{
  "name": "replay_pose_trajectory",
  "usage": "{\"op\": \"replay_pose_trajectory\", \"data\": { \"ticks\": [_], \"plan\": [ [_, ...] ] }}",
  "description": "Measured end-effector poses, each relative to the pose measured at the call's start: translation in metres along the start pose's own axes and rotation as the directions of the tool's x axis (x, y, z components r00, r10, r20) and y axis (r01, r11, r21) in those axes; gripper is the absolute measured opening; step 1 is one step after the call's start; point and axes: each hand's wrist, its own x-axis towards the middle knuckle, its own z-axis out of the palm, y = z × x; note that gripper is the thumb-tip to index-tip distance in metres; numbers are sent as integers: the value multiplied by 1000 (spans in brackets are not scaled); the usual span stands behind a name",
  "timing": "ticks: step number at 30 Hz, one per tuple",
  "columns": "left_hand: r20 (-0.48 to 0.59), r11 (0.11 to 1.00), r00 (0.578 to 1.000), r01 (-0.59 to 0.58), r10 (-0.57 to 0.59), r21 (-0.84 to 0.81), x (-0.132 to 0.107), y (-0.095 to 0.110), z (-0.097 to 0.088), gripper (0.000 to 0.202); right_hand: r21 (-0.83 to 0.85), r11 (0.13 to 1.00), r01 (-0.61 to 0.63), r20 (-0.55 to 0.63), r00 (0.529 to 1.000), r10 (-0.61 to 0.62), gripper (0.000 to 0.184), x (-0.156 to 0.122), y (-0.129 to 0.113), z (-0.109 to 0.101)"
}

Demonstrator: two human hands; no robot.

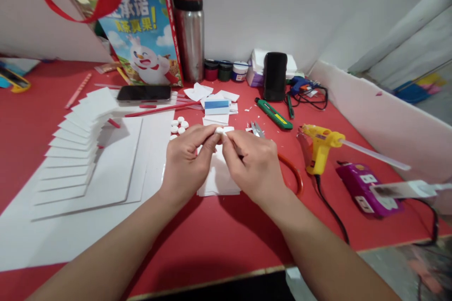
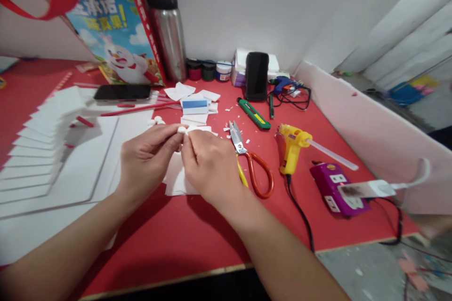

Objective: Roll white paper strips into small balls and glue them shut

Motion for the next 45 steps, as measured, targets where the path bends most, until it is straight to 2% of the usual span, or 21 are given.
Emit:
{"op": "replay_pose_trajectory", "data": {
  "ticks": [2,6,9,11,12,15,18,23,26,31,37,39,41,45],
  "plan": [
    [-19,996,998,-67,68,55,-3,0,2,22,-23,998,55,-23,998,-56,28,-3,-4,2],
    [-39,982,988,-141,147,128,-6,-3,4,26,4,998,67,-52,996,-66,27,-4,-2,3],
    [11,986,988,-154,154,60,-4,-2,2,27,47,998,36,-18,999,-35,27,0,3,-5],
    [52,996,997,-55,59,-72,-1,-1,-1,23,121,993,-1,96,995,-11,28,4,7,-12],
    [78,990,996,50,-39,-135,1,-1,-3,19,158,987,-13,158,987,-13,28,6,10,-15],
    [175,911,956,280,-236,-301,6,-4,-10,13,212,977,13,237,969,-64,28,11,17,-22],
    [273,879,928,337,-251,-338,10,-8,-14,18,210,976,53,252,962,-106,28,11,21,-21],
    [231,968,966,161,-114,-193,10,-8,-14,17,181,983,-10,265,964,-39,29,8,22,-12],
    [186,989,979,100,-79,-106,8,-5,-10,18,109,993,-52,220,975,27,29,6,19,-8],
    [98,993,991,95,-88,-75,2,-2,-4,19,-94,994,53,167,985,-36,29,2,9,-3],
    [75,999,997,-10,6,48,-2,-5,-1,22,-251,964,88,188,981,-41,32,-3,2,3],
    [62,995,998,-39,33,96,-3,-6,-1,24,-219,974,65,200,980,-21,30,-3,2,4],
    [49,989,997,-67,61,129,-4,-7,-2,25,-115,993,22,216,976,3,28,-3,3,4],
    [101,985,988,-129,117,112,-6,-10,-3,31,74,997,-34,223,975,16,25,-1,6,1]
  ]
}}
